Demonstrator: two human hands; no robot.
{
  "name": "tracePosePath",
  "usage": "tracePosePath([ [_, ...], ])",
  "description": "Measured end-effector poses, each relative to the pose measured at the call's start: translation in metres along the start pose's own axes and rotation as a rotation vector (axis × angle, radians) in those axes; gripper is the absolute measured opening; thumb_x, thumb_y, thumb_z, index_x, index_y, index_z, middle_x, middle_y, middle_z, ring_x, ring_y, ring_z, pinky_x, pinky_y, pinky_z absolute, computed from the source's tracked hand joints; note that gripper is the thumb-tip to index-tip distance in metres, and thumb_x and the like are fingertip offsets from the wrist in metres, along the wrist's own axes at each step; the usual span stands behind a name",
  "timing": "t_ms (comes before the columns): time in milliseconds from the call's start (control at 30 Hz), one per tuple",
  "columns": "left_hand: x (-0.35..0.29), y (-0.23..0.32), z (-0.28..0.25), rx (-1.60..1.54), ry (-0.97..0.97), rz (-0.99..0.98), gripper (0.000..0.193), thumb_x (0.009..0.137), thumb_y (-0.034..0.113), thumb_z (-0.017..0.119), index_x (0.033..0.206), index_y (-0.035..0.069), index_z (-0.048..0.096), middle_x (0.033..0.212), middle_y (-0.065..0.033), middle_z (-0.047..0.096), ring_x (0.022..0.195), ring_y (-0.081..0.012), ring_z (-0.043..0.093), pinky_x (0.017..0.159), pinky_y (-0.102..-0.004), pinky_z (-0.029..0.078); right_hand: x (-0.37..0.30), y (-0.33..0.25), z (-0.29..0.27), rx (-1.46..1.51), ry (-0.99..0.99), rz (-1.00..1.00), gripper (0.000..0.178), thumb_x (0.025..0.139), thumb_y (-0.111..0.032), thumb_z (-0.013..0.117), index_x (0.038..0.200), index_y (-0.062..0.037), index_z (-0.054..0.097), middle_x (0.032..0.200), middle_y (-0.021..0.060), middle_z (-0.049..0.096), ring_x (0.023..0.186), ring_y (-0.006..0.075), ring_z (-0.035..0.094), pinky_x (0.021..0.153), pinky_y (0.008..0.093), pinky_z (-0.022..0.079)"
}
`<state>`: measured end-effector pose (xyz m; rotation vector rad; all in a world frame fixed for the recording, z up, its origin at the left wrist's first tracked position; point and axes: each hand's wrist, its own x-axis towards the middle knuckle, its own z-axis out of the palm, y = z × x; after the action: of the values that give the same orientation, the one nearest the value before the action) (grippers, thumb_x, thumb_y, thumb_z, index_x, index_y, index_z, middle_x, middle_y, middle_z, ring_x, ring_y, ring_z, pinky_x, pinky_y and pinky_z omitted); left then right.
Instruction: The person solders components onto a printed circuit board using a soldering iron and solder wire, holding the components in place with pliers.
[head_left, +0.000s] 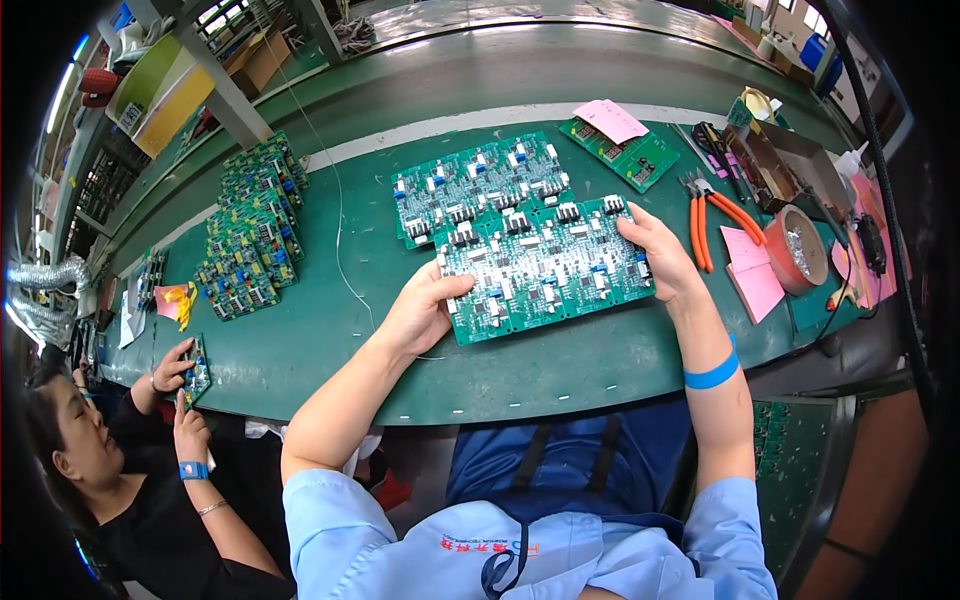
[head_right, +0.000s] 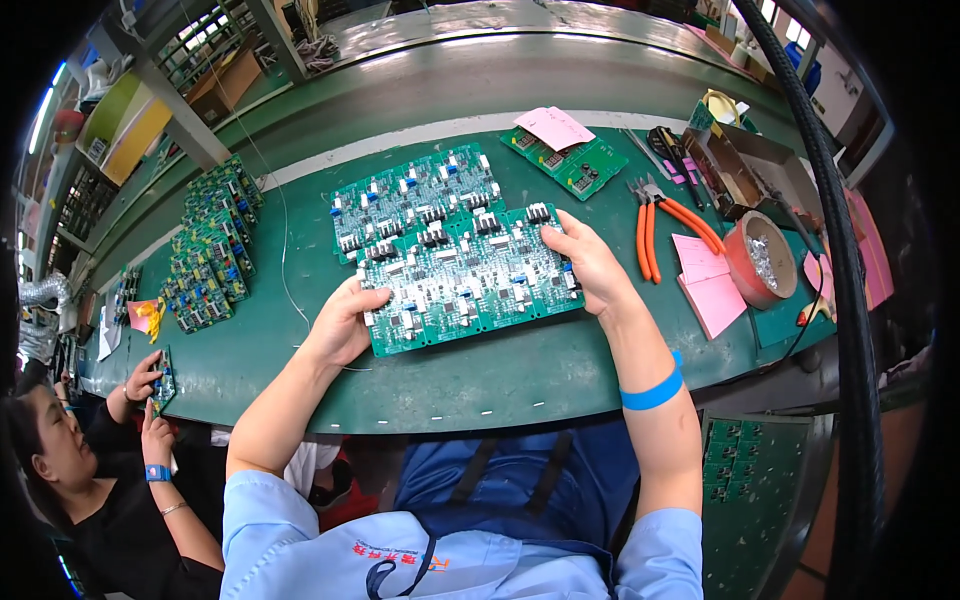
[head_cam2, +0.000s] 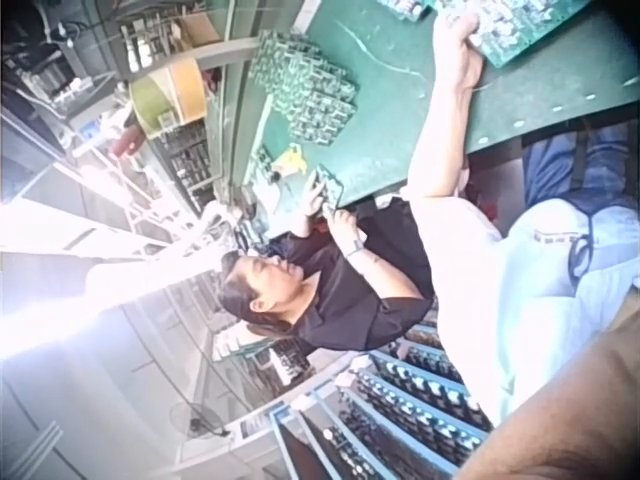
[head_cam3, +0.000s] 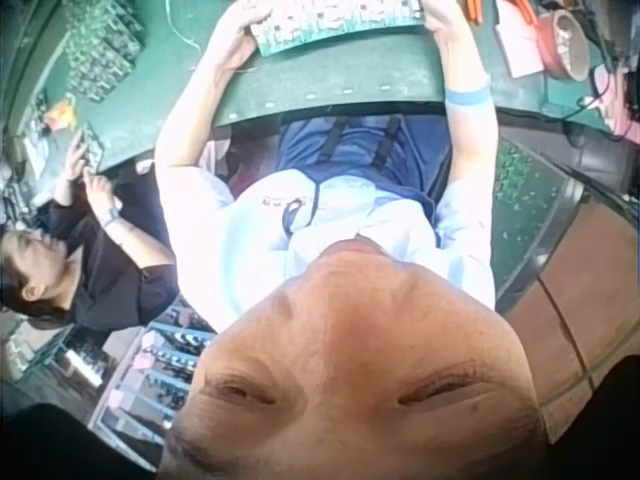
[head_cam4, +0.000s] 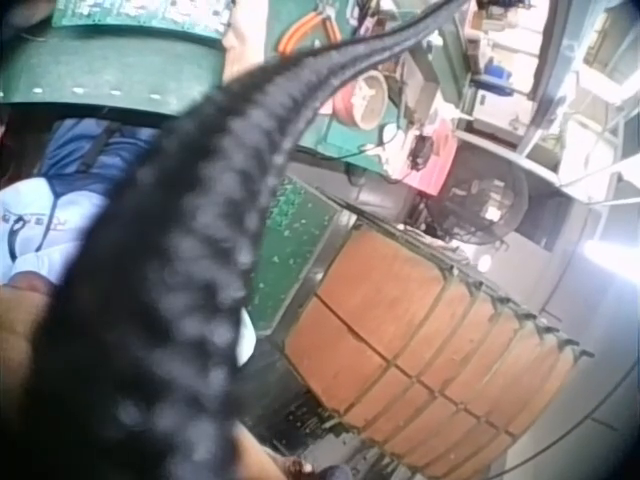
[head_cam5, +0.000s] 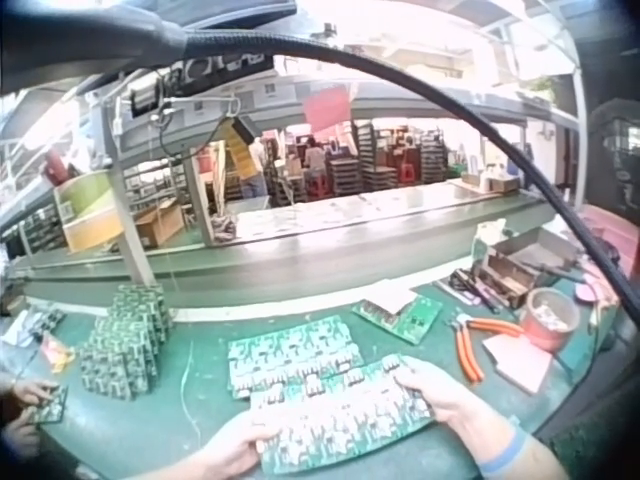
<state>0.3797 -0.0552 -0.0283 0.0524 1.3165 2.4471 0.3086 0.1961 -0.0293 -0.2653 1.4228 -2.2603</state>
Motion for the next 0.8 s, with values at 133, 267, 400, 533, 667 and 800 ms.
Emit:
tracePosePath([
  [133,-0.0003,0.001,0.0011,-0.013,0.016,-0.018,0.031,0.074,0.003,0.045,0.104,-0.003,0.041,0.102,-0.012,0.049,0.09,-0.018,0.051,0.079,-0.0309,0.042,-0.0003,0.0008,0.001,0.006,0.016,0.013,0.028,0.081,-0.009,0.04,0.107,0.0007,0.038,0.094,0.0076,0.053,0.079,0.0116,0.054,0.067,0.0251,0.047],
  [267,0.0005,0.0005,0.0021,-0.013,0.033,-0.008,0.032,0.074,0.002,0.045,0.105,-0.003,0.04,0.102,-0.0119,0.049,0.09,-0.018,0.051,0.079,-0.0307,0.042,-0.0001,0.0011,0.0007,-0.002,0.022,0.022,0.028,0.081,-0.009,0.04,0.107,0.0006,0.038,0.094,0.0076,0.053,0.079,0.0116,0.054,0.066,0.0248,0.047],
  [400,0.001,-0.0007,-0.0009,-0.011,0.024,0.004,0.034,0.074,0.002,0.045,0.107,-0.002,0.039,0.103,-0.0118,0.049,0.092,-0.0182,0.05,0.08,-0.0307,0.041,-0.0002,0.0012,0.0021,-0.006,0.015,0.022,0.027,0.081,-0.01,0.04,0.106,0.0005,0.039,0.094,0.0076,0.053,0.079,0.0115,0.054,0.066,0.0247,0.047],
  [533,-0.0001,-0.0001,-0.0012,-0.021,0.026,-0.006,0.035,0.073,0.002,0.045,0.108,-0.002,0.038,0.103,-0.0116,0.049,0.093,-0.0184,0.049,0.081,-0.0309,0.04,-0.0005,0.0023,0.0047,-0.009,0.031,0.006,0.027,0.082,-0.012,0.04,0.105,0.0003,0.04,0.094,0.007,0.052,0.079,0.0113,0.054,0.066,0.0247,0.047],
  [667,0.001,-0.0008,-0.0008,-0.015,0.025,0.007,0.035,0.074,0.002,0.045,0.108,-0.003,0.038,0.104,-0.0117,0.049,0.093,-0.0182,0.049,0.081,-0.0309,0.04,-0.001,0.0021,0.0058,0.015,0.07,-0.004,0.027,0.083,-0.018,0.04,0.104,-0.0008,0.041,0.094,0.0054,0.052,0.08,0.0102,0.053,0.066,0.0237,0.046],
  [800,0.0025,-0.0007,-0.001,-0.026,0.039,0.007,0.032,0.074,0.003,0.045,0.105,-0.003,0.04,0.103,-0.0121,0.049,0.091,-0.0181,0.05,0.08,-0.0307,0.041,0.0013,0.0044,0.0025,-0.008,0.092,-0.018,0.028,0.083,-0.023,0.04,0.101,-0.0019,0.043,0.094,0.0055,0.052,0.08,0.0104,0.053,0.069,0.0233,0.045],
])
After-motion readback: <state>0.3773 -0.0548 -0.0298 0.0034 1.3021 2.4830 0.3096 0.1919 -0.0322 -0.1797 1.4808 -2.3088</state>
